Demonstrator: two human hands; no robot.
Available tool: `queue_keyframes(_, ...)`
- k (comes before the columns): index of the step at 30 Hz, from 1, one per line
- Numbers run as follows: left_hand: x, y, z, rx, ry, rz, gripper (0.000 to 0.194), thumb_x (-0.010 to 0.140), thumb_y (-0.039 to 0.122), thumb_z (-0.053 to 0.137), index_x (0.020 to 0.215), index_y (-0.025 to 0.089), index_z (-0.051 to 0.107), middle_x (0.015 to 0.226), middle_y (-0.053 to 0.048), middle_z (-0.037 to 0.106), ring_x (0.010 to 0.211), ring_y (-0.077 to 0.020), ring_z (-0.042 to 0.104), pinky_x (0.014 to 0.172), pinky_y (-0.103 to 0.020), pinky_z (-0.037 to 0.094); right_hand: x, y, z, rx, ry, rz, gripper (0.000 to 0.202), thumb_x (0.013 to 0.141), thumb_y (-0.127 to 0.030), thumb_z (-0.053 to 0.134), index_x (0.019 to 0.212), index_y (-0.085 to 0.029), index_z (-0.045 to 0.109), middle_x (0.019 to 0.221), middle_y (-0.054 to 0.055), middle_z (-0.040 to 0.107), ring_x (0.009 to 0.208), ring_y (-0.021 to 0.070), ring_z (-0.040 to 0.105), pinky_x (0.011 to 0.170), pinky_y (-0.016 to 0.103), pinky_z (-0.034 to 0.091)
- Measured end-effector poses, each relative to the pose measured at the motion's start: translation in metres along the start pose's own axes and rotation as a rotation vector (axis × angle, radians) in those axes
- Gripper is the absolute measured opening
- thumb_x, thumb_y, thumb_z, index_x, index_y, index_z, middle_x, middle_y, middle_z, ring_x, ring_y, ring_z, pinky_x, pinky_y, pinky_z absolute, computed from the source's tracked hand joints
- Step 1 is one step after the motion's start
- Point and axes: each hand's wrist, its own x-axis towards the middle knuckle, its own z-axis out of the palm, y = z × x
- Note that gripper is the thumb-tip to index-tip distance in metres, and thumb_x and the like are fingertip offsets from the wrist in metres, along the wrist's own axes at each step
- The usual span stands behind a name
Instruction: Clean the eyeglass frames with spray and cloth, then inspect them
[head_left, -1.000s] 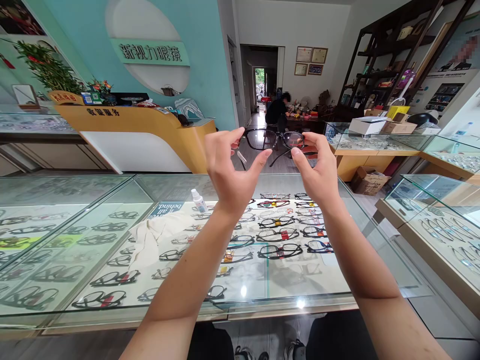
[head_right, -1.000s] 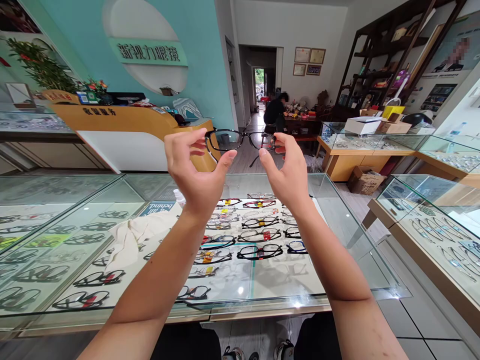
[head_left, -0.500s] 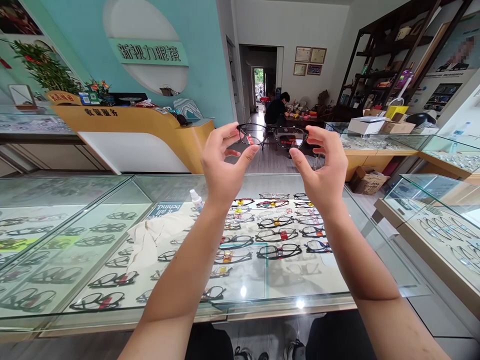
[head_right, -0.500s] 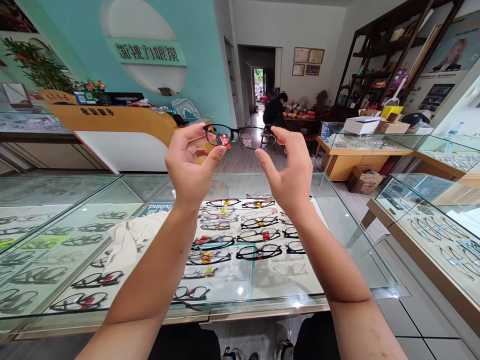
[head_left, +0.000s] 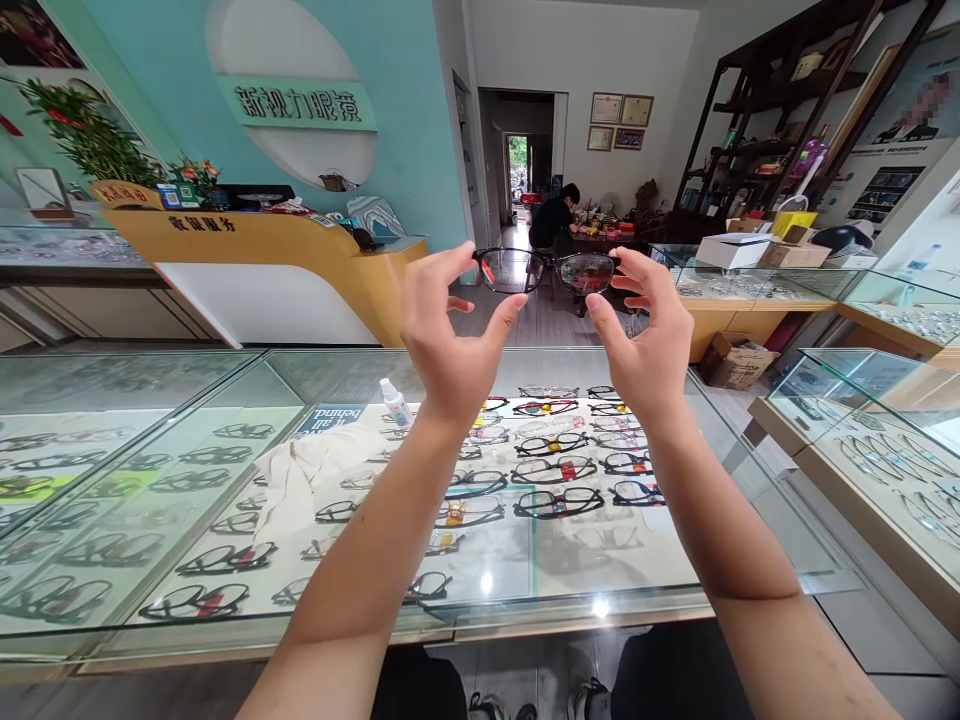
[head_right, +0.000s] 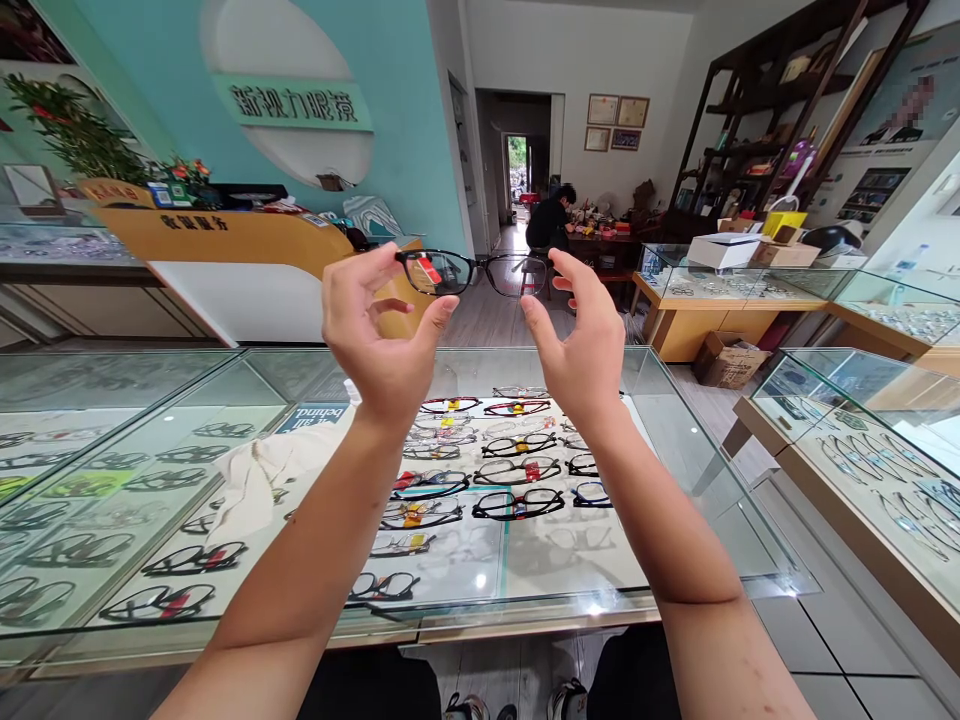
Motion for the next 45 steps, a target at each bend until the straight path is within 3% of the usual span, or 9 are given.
queue_keyframes(9,0.001,0.006,-0.001,0.056,0.034,0.051,0.063,0.090,0.060,0.086,0.140,0.030,0.065,0.130,-0.010,0.070,0.116,-0.0297,0.070,0.080,-0.039,0.061,0.000,0.001,0.000,0.000,0.001,-0.011,0.051,0.109,-0.054,0.061,0.156,-0.035,0.058,0.157,0.011,0.066,0.139,0.0368,0.069,0.110,0.061,0.062)
queue_keyframes(18,-0.001,0.005,-0.001,0.055,-0.008,0.041,0.063,0.092,0.060,0.083,0.143,0.030,0.062,0.133,-0.010,0.067,0.122,-0.0307,0.068,0.087,-0.041,0.060,0.001,-0.001,0.000,-0.014,0.012,-0.014,0.051,0.109,-0.054,0.060,0.155,-0.033,0.058,0.156,0.011,0.067,0.143,0.0365,0.067,0.113,0.061,0.062)
queue_keyframes(27,-0.002,0.012,-0.002,0.131,-0.005,0.065,0.061,0.095,0.061,0.079,0.143,0.029,0.059,0.131,-0.010,0.067,0.119,-0.0292,0.068,0.084,-0.040,0.058,0.001,0.003,0.001,-0.015,-0.002,0.005,0.055,0.109,-0.057,0.059,0.159,-0.033,0.056,0.158,0.013,0.066,0.133,0.0350,0.073,0.114,0.062,0.061)
queue_keyframes(36,-0.003,0.030,-0.004,0.164,0.075,0.050,0.062,0.089,0.061,0.085,0.138,0.030,0.065,0.126,-0.012,0.063,0.122,-0.0333,0.062,0.095,-0.048,0.057,0.000,0.008,0.010,0.155,-0.124,0.083,0.057,0.110,-0.062,0.056,0.159,-0.033,0.057,0.154,0.014,0.070,0.133,0.0317,0.073,0.110,0.056,0.065)
queue_keyframes(45,-0.004,0.036,-0.004,0.118,0.071,0.007,0.062,0.088,0.062,0.086,0.137,0.030,0.065,0.125,-0.012,0.061,0.123,-0.0340,0.060,0.101,-0.051,0.055,-0.002,0.010,0.015,0.217,-0.165,0.133,0.059,0.110,-0.066,0.053,0.158,-0.032,0.058,0.151,0.014,0.071,0.130,0.0284,0.073,0.107,0.050,0.066)
